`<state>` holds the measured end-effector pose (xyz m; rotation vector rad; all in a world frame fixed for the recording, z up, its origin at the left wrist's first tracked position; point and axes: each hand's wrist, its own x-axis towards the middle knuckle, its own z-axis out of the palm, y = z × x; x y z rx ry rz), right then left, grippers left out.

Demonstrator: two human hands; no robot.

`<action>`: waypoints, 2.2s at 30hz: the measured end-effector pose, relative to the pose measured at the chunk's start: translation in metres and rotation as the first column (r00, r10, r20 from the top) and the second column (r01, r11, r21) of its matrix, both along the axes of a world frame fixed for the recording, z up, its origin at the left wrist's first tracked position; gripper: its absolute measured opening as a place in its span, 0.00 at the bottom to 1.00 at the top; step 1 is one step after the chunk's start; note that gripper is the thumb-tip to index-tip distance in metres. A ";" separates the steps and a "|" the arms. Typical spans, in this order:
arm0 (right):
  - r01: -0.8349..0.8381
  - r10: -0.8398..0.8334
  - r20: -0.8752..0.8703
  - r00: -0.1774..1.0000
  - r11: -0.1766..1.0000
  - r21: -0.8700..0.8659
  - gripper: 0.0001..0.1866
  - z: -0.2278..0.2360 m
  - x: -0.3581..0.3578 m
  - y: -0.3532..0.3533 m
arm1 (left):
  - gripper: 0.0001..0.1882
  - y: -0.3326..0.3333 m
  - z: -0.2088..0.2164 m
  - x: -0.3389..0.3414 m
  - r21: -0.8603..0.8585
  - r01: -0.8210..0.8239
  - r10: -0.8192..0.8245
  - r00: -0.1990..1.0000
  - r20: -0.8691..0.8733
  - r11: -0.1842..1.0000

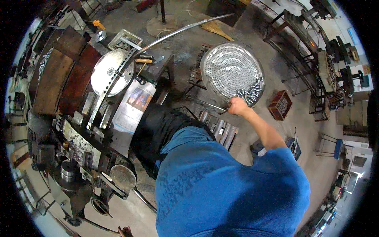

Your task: The person operates a lathe machine by pulling levers to engage the spindle and tool, processing a small metal part, and then picking up a finished component and placing it in a container.

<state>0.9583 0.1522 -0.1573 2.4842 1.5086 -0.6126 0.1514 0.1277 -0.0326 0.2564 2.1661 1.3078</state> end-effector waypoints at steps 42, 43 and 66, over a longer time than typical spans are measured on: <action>-0.889 0.966 0.245 0.079 -0.043 0.457 0.15 0.224 -0.574 0.339 | 0.23 -0.071 0.032 0.051 -0.478 -0.069 -0.274 0.744 -0.609 0.876; -0.835 0.972 0.217 0.093 -0.042 0.548 0.15 0.223 -0.572 0.341 | 0.22 -0.068 0.034 0.050 -0.469 -0.060 -0.275 0.743 -0.610 0.881; -0.536 0.538 -0.832 -0.140 0.665 0.520 0.16 0.294 -0.525 0.342 | 0.13 -0.095 0.003 -0.123 -0.275 -0.252 -0.220 0.225 -0.949 0.928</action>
